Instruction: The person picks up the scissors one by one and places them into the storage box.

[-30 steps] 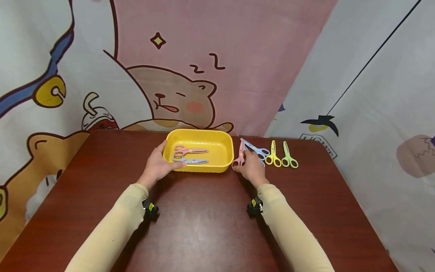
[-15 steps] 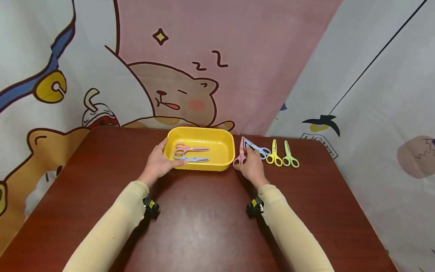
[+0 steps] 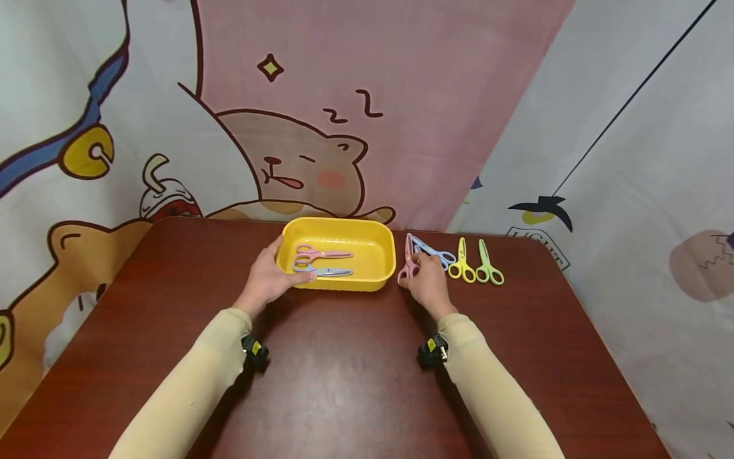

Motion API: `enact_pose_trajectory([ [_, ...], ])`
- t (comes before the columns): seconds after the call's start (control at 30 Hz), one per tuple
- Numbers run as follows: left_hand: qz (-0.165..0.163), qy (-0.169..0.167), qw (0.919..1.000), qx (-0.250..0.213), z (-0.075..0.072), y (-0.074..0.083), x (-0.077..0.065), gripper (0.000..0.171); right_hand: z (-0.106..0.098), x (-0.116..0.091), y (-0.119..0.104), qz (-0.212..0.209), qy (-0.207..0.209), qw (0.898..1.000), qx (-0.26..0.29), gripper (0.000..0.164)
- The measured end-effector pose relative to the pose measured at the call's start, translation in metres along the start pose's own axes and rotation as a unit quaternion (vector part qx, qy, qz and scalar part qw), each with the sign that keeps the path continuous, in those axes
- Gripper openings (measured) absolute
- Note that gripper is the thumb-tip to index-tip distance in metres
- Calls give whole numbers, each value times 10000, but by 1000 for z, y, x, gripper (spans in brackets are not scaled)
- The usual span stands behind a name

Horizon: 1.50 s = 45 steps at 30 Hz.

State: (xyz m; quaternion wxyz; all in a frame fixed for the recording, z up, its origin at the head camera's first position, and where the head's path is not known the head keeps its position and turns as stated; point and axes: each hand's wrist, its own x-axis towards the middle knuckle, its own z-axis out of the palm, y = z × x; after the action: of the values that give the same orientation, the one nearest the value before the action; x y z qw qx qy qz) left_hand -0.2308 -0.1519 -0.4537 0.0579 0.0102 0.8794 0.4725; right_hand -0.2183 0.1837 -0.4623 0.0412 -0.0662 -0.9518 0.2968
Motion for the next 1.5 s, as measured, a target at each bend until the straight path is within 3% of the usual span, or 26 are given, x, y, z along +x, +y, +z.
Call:
enact_pose_trajectory([
  [0.47, 30, 24, 10000, 47, 0, -3, 0, 126, -2, 1, 5, -257, 106, 9977, 618, 47],
  [0.67, 73, 34, 10000, 20, 0, -2, 1, 126, -7, 1, 8, 1, -174, 9947, 1012, 54],
  [0.83, 93, 47, 9999, 17, -1, -3, 1, 126, -12, 0, 8, 149, -153, 9967, 789, 57],
  [1.07, 96, 39, 9999, -12, 0, -4, 2, 126, -14, -2, 11, 331, -331, 9863, 1584, 54],
  [1.5, 99, 63, 9999, -34, 0, -3, 1, 124, -17, -2, 15, 272, -381, 9820, 1830, 52],
])
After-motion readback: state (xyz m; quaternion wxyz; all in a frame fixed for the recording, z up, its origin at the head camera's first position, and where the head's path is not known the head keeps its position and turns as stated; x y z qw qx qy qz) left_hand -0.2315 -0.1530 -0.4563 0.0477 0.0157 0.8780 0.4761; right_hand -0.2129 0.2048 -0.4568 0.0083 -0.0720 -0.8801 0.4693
